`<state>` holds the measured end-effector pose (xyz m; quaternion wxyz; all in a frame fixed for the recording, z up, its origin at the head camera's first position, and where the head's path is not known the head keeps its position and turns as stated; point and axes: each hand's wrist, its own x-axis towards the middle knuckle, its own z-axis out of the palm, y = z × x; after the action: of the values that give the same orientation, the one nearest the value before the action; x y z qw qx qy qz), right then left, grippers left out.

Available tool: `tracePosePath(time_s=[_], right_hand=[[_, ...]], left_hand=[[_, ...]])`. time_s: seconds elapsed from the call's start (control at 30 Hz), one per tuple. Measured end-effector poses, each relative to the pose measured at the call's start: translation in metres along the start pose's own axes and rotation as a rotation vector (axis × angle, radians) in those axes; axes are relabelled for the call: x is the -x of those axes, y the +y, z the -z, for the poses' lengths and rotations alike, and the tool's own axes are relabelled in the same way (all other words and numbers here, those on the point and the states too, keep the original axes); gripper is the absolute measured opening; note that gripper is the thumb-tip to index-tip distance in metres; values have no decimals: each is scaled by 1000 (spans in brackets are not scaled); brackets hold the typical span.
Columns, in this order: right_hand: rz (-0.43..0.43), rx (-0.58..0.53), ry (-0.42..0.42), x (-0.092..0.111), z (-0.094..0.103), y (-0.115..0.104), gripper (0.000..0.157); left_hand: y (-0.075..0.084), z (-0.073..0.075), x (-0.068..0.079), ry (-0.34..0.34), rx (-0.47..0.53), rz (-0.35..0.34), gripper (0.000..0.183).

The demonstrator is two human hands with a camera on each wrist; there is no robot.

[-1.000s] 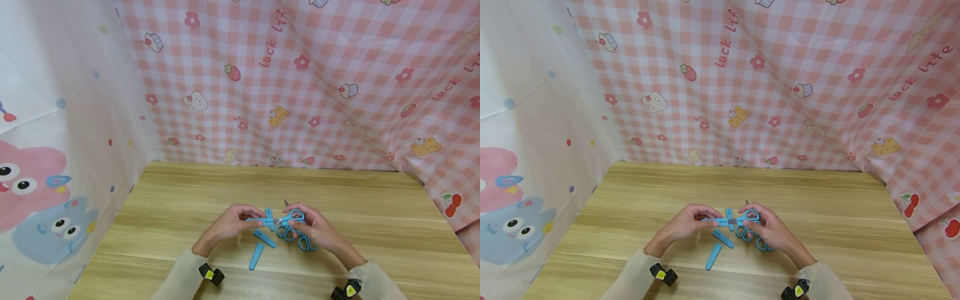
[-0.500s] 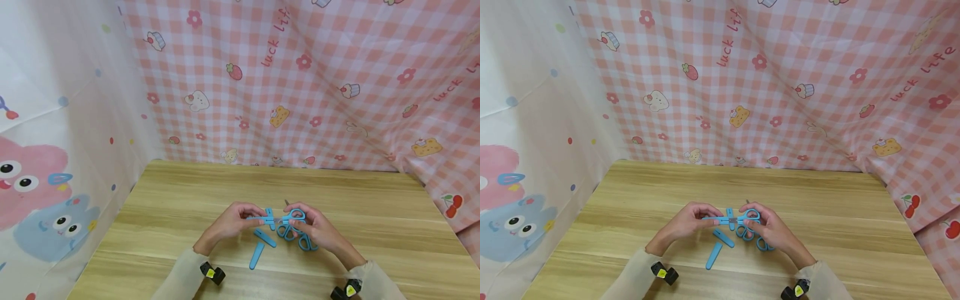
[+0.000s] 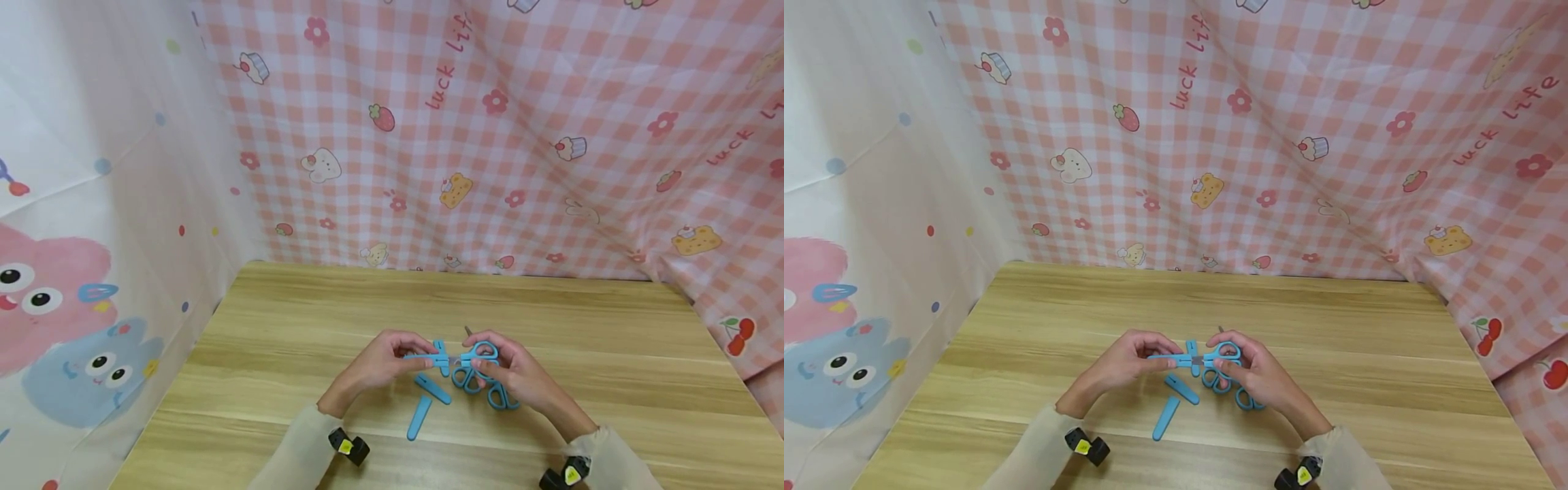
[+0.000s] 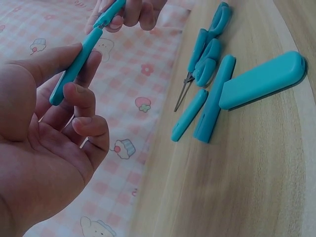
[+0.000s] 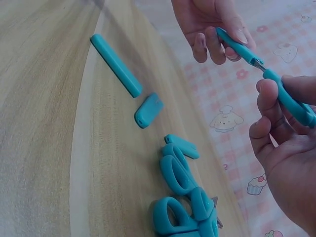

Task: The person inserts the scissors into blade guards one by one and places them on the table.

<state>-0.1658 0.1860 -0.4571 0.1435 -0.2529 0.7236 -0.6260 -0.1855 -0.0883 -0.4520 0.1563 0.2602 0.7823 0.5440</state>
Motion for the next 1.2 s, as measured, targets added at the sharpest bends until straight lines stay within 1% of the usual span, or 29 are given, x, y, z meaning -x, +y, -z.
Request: tracePosePath(time_s=[0.57, 0.73, 1.2], right_hand=[[10, 4, 2, 0, -1, 1, 28], [16, 13, 5, -1, -2, 2, 28], [-34, 4, 13, -1, -4, 2, 29]], left_hand=[[2, -1, 0, 10, 16, 11, 16], [2, -1, 0, 9, 18, 4, 15], [1, -1, 0, 6, 27, 1, 15]])
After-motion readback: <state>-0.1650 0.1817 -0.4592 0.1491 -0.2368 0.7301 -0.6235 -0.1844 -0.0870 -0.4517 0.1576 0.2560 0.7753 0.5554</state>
